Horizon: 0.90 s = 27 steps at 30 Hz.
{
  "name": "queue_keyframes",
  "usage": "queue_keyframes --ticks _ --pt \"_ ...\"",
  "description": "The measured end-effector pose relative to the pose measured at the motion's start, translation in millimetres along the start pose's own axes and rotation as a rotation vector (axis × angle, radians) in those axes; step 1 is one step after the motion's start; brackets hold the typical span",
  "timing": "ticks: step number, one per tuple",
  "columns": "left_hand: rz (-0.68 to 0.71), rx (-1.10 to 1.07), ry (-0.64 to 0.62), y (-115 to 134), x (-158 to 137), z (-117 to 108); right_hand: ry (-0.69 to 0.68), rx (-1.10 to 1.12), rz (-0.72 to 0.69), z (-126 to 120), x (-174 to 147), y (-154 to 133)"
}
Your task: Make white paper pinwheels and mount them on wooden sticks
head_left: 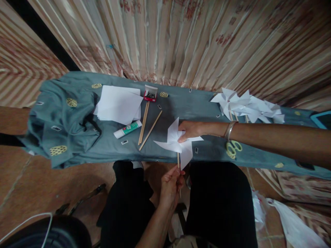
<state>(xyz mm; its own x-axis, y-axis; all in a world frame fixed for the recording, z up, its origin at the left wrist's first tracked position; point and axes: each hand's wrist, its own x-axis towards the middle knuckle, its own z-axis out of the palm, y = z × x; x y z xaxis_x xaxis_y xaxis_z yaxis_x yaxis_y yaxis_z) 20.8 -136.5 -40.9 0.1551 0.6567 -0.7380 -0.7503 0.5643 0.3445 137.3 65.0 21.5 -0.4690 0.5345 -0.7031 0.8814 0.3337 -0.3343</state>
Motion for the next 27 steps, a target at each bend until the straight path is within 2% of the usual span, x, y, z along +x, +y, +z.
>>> queue_keyframes --ticks 10,17,27 --pt "-0.012 0.021 -0.033 -2 2 -4 -0.009 -0.123 0.010 -4 6 -1" --pt "-0.066 -0.001 -0.015 0 3 -4 -0.016 -0.008 0.004 -3 3 1" --pt "-0.093 0.031 -0.051 0 8 -9 -0.035 0.111 -0.017 1 7 10"
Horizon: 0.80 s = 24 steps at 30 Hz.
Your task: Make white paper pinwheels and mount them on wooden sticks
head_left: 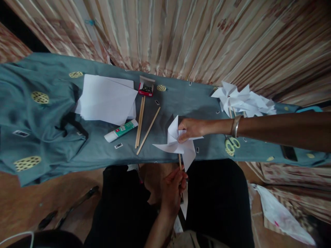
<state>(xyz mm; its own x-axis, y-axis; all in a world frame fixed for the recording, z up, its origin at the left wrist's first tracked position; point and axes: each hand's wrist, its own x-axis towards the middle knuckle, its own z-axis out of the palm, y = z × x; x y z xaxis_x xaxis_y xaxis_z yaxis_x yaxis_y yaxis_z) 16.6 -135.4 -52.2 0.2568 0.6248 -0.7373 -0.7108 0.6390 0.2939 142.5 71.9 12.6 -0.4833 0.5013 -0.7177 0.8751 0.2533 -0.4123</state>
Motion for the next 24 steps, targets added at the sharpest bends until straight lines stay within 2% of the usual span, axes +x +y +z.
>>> queue_keyframes --ticks 6,14,24 --pt "-0.019 0.058 -0.046 2.2 1.5 -4.0 0.010 -0.019 0.004 1.7 0.3 -0.1" --pt "-0.077 0.012 -0.058 2.6 2.7 -4.6 -0.018 -0.035 0.020 1.5 1.8 -3.2" --pt "-0.074 -0.033 0.012 3.4 0.8 -0.2 0.021 -0.014 0.033 2.1 -2.4 -1.9"
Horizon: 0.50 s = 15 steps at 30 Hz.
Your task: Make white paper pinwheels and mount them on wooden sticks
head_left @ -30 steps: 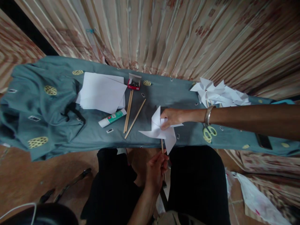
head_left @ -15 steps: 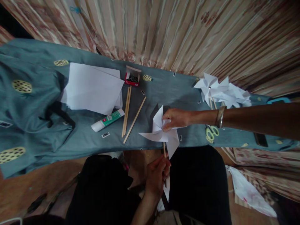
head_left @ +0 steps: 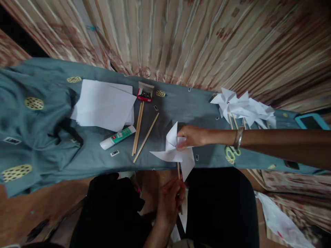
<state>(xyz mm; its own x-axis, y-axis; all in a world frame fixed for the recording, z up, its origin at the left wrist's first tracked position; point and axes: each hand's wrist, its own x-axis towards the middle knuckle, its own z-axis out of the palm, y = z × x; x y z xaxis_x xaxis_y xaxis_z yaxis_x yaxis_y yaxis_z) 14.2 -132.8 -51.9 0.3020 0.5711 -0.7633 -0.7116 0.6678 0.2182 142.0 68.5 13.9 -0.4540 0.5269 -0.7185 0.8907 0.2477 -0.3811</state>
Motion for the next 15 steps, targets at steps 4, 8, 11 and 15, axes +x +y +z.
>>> queue_keyframes --ticks 4,8,11,15 --pt "0.064 0.017 0.005 2 -3 1 0.016 0.042 -0.058 -2 -3 1" --pt "0.146 0.049 0.003 3 -3 -1 0.056 0.069 -0.123 -1 -7 4" --pt "0.178 0.063 0.012 2 -2 -3 0.106 0.080 -0.134 2 -10 11" --pt "0.194 0.097 -0.003 1 -3 -2 0.219 0.203 -0.185 9 -16 28"
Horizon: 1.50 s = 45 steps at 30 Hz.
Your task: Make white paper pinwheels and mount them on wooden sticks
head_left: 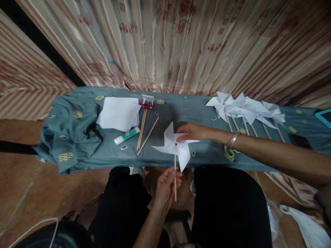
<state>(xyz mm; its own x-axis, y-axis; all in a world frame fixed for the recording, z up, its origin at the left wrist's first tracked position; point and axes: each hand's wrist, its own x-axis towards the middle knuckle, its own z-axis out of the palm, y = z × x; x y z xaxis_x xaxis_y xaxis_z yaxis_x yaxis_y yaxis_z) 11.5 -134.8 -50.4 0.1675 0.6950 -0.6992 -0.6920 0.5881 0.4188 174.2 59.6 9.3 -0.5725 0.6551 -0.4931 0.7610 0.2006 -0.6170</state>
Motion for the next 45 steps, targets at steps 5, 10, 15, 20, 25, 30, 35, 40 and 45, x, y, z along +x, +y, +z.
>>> queue_keyframes --ticks 5,10,15,20,25,30,35,40,45 --pt "0.011 0.014 -0.009 2 -3 7 0.411 0.063 0.000 7 -27 12" --pt "0.038 0.038 -0.008 8 -7 20 0.851 0.282 -0.033 23 -60 16" --pt "0.137 0.096 -0.019 22 -10 42 1.068 0.509 -0.022 29 -77 25" --pt "0.253 0.203 -0.067 46 0 66 1.208 0.598 -0.063 35 -82 34" --pt "0.368 0.319 -0.071 67 24 90 1.274 0.547 -0.080 40 -82 51" --pt "0.398 0.363 -0.095 64 48 106 1.403 0.344 0.006 32 -89 63" --pt "0.377 0.431 -0.110 54 61 103 1.442 0.255 0.051 26 -93 64" --pt "0.395 0.360 -0.122 63 68 105 0.984 0.441 -0.019 37 -83 58" --pt "0.407 0.307 -0.156 72 73 107 0.479 0.645 -0.154 63 -61 35"
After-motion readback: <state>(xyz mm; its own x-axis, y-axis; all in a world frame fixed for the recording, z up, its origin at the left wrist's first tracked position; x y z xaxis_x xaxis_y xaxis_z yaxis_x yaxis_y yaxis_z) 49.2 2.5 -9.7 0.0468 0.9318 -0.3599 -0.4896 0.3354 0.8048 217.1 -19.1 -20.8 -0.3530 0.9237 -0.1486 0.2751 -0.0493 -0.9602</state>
